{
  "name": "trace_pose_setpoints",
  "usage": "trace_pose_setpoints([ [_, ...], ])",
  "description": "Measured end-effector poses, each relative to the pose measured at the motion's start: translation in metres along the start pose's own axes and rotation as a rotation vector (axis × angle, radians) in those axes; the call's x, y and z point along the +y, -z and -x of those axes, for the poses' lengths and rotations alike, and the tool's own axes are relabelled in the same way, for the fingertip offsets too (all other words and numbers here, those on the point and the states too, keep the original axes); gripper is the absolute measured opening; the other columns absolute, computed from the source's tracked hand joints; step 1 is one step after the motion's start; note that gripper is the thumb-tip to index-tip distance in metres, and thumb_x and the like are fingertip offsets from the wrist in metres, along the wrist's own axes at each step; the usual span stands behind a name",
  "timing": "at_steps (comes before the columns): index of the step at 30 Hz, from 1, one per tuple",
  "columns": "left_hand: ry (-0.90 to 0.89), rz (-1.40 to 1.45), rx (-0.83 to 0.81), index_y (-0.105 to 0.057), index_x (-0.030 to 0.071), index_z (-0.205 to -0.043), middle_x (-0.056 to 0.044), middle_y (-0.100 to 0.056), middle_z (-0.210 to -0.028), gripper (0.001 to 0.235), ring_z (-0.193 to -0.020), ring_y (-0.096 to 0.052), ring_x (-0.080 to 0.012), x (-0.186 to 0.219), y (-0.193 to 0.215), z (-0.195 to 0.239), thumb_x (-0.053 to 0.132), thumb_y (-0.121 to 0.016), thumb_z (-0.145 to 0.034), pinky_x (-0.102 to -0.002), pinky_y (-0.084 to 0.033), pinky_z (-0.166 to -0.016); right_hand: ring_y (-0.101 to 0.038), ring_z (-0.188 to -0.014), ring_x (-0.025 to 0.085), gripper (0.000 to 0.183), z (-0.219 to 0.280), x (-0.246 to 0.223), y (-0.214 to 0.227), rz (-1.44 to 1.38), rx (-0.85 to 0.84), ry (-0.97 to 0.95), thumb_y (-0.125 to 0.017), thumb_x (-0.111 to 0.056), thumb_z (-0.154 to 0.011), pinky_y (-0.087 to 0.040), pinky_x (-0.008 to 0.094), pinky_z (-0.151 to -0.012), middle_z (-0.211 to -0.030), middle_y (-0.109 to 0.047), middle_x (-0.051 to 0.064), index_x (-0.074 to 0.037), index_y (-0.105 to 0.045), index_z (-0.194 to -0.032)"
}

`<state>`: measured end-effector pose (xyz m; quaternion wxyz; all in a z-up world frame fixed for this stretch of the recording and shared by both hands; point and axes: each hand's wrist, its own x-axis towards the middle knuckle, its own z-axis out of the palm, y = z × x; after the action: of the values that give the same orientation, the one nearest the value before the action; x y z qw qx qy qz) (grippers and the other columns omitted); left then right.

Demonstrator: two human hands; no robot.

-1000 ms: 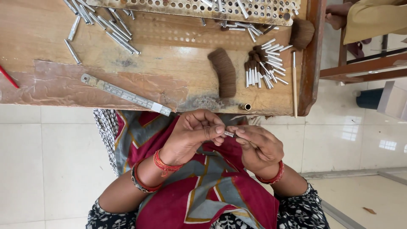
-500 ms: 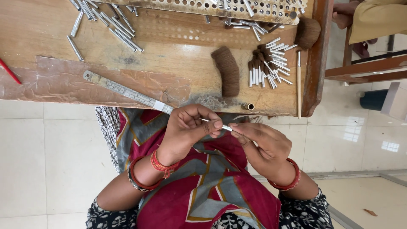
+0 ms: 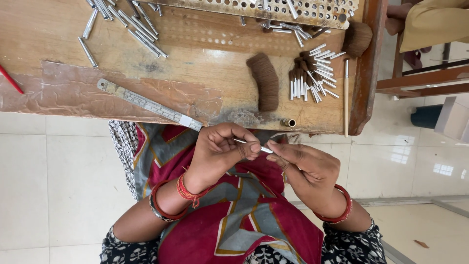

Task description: The person manually inserts brown bristles into metal tubes to assemble small metal brushes.

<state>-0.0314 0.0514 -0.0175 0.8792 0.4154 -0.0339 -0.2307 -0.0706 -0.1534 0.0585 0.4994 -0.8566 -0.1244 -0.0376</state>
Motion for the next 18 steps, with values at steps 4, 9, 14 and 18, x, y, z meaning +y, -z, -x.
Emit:
trace_pose_setpoints([
  [4,-0.001,0.018,-0.003,-0.071,-0.005,-0.103,-0.008,-0.074,-0.093,0.009,-0.082,-0.071,-0.0110,0.000,-0.001,0.000,-0.005,-0.074,-0.095,-0.026,-0.062,-0.077,-0.079,-0.091,0.015,0.033,-0.002,-0.004,0.002,0.006,-0.022,-0.019,-0.074,0.010,-0.089,-0.065,0.025,-0.078,-0.105,-0.078,0.013,0.000,-0.073,-0.120],
  [9,-0.047,0.023,-0.034,-0.070,-0.005,-0.105,-0.008,-0.073,-0.098,0.012,-0.089,-0.070,-0.0111,0.006,0.000,0.001,-0.010,-0.073,-0.094,-0.026,-0.061,-0.082,-0.074,-0.101,0.021,0.052,-0.010,-0.015,0.009,-0.052,-0.004,-0.080,-0.076,0.009,-0.076,-0.062,0.031,-0.082,-0.114,-0.073,0.019,0.007,-0.063,-0.127],
  [14,-0.082,0.023,-0.071,-0.069,-0.006,-0.106,-0.008,-0.070,-0.104,0.014,-0.096,-0.069,-0.0112,0.003,0.001,0.001,-0.013,-0.073,-0.094,-0.026,-0.060,-0.088,-0.078,-0.101,0.019,0.039,0.007,-0.002,0.012,-0.065,-0.021,-0.072,-0.071,0.014,-0.086,-0.063,0.029,-0.082,-0.113,-0.075,0.017,0.004,-0.070,-0.123],
  [18,-0.065,0.055,-0.081,-0.069,-0.006,-0.105,-0.009,-0.071,-0.105,0.014,-0.096,-0.070,-0.0124,0.003,-0.004,0.002,-0.013,-0.072,-0.094,-0.027,-0.061,-0.089,-0.079,-0.095,0.018,0.034,0.003,-0.007,0.009,0.024,-0.032,-0.003,-0.072,0.014,-0.087,-0.062,0.027,-0.077,-0.110,-0.076,0.018,0.004,-0.071,-0.119],
])
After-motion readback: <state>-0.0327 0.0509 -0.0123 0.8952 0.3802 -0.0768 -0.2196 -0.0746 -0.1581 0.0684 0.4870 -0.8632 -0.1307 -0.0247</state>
